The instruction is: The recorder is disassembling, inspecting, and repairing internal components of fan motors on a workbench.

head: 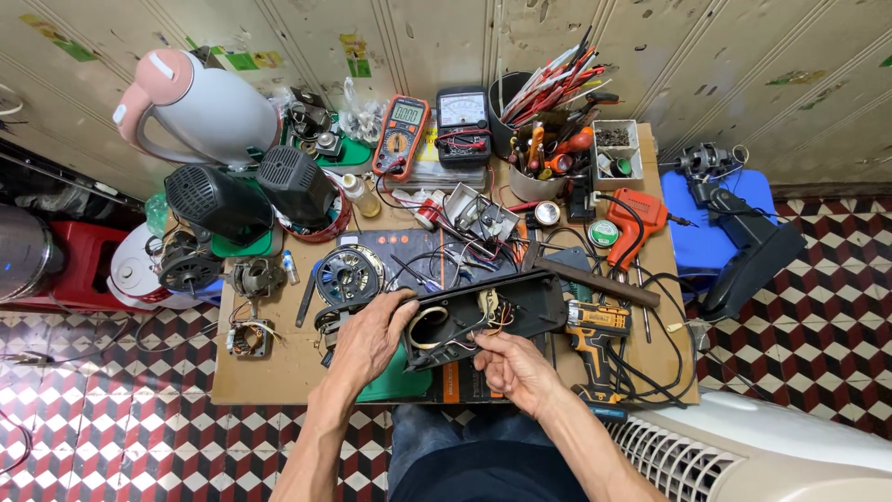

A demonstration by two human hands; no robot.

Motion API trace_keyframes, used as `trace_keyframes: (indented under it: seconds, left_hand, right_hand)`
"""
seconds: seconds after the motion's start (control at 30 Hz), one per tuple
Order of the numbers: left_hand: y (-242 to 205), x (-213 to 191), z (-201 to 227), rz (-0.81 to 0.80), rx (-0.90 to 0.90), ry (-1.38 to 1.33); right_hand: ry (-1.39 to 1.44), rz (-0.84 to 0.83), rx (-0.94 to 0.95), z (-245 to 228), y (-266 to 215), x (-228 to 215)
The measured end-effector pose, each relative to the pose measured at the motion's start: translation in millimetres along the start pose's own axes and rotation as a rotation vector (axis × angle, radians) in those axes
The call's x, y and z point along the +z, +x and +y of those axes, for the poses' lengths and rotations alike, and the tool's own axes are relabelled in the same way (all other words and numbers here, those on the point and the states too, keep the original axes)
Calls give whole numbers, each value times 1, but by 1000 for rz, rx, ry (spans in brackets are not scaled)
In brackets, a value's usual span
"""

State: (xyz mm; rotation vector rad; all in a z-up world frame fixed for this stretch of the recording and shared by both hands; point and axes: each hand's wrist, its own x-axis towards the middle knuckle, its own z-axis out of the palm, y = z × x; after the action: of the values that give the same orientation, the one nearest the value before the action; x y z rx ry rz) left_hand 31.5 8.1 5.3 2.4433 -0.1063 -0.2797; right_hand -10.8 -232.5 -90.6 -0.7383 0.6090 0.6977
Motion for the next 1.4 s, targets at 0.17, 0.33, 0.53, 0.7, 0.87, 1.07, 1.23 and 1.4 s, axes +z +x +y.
trace_keyframes:
  seconds: [0.17, 0.33, 0.53, 0.7, 0.87, 1.07, 1.23, 1.4]
  left_hand:
    - [2, -2, 5, -14, -27, 6]
    - [0, -1, 2, -9, 4, 19]
    - [-2, -7, 1, -47, -17, 41]
    - [-1, -10, -4, -74, -20, 38]
    - [-2, -14, -4, -23, -79, 24]
    - [-29, 17, 30, 449, 281, 109]
    - [-29, 38, 56, 319, 210, -78]
    - [-36, 51, 57, 316, 187, -11]
  right_hand:
    - [-43, 0, -26, -1, -6, -11]
    - [-70, -11, -21, -6, -18, -11]
    - [-480, 446, -369, -15, -24, -49]
    - [-903, 602, -909, -18, 31, -119]
    - [-875, 508, -578, -43, 1, -72]
    - [-941, 495, -552, -44, -23, -41]
    - [-1039, 570, -548, -43, -31, -33]
    - [-1032, 579, -551, -42, -27, -36]
